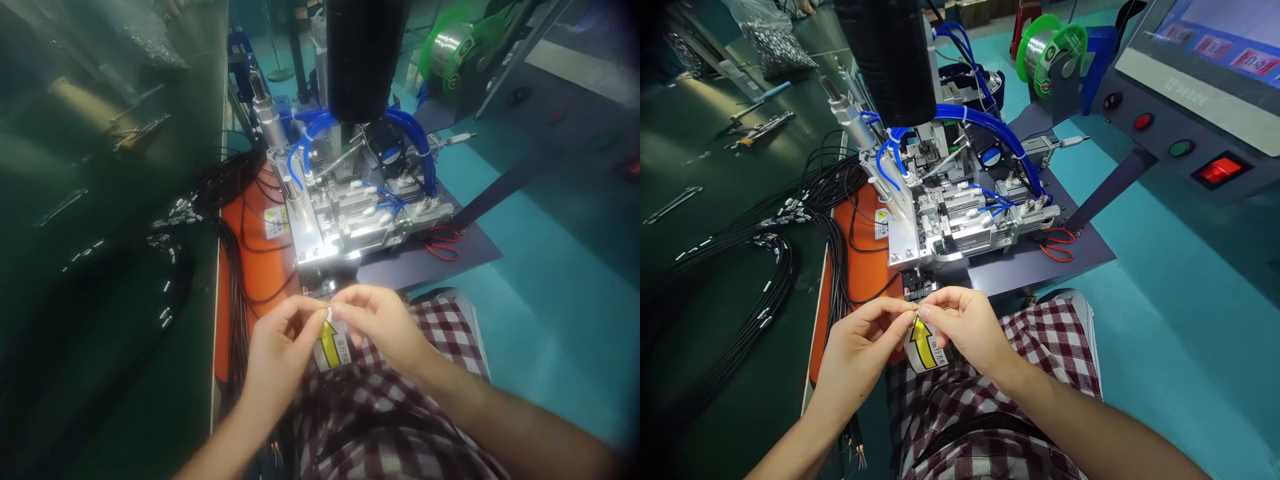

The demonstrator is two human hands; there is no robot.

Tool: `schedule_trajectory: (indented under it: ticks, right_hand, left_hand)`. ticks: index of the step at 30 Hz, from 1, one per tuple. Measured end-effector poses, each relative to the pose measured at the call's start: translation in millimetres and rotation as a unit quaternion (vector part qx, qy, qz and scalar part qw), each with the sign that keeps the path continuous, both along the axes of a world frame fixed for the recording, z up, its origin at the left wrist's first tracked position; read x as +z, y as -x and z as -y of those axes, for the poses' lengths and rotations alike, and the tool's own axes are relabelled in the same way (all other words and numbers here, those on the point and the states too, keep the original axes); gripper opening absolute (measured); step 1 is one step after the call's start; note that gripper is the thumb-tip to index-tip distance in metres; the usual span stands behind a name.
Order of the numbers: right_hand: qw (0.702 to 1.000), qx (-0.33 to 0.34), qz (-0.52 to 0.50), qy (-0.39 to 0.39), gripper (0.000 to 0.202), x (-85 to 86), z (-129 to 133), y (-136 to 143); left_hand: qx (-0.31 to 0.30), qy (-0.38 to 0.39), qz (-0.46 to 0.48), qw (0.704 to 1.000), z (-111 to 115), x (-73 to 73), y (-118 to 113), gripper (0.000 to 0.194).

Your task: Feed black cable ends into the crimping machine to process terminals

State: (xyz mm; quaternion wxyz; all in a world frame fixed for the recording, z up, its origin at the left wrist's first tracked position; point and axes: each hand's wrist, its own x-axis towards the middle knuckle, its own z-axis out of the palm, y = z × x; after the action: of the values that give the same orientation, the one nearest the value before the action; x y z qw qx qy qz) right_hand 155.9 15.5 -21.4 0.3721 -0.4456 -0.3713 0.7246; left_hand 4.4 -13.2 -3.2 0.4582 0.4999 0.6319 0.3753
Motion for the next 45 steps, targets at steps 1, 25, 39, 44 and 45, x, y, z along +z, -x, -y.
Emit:
schedule_trajectory:
  ticks: [1, 25, 39, 44, 45]
  right_hand:
    - [1.0, -0.001, -0.006, 0.006, 0.016, -0.8, 0.4, 0.8]
    - [1.0, -0.028, 0.001, 0.009, 0.018, 1.9, 4.5, 8.6]
    - [0.957, -0.065, 0.161, -0.23, 0.01, -2.5, 12.2, 11.1]
    - [0.981, 0.004, 0.125, -0.146, 0.011, -6.3, 5.5, 6.9]
    - [0.979, 0.004, 0.131, -0.155, 0.01, -5.9, 5.1, 5.9]
  left_hand:
    - [0.004, 0.003, 0.006, 1.0, 0.0, 0.1, 0.6, 0.012]
    - [0.016, 0.016, 0.039, 0.999, -1.6, -1.5, 2.2, 0.016]
    - [0.046, 0.077, 0.165, 0.982, 2.0, -9.6, 6.1, 0.025]
    - [0.039, 0.108, 0.193, 0.974, 1.9, -9.8, 7.1, 0.026]
    - [0.042, 0.112, 0.195, 0.973, 1.9, -9.1, 7.1, 0.026]
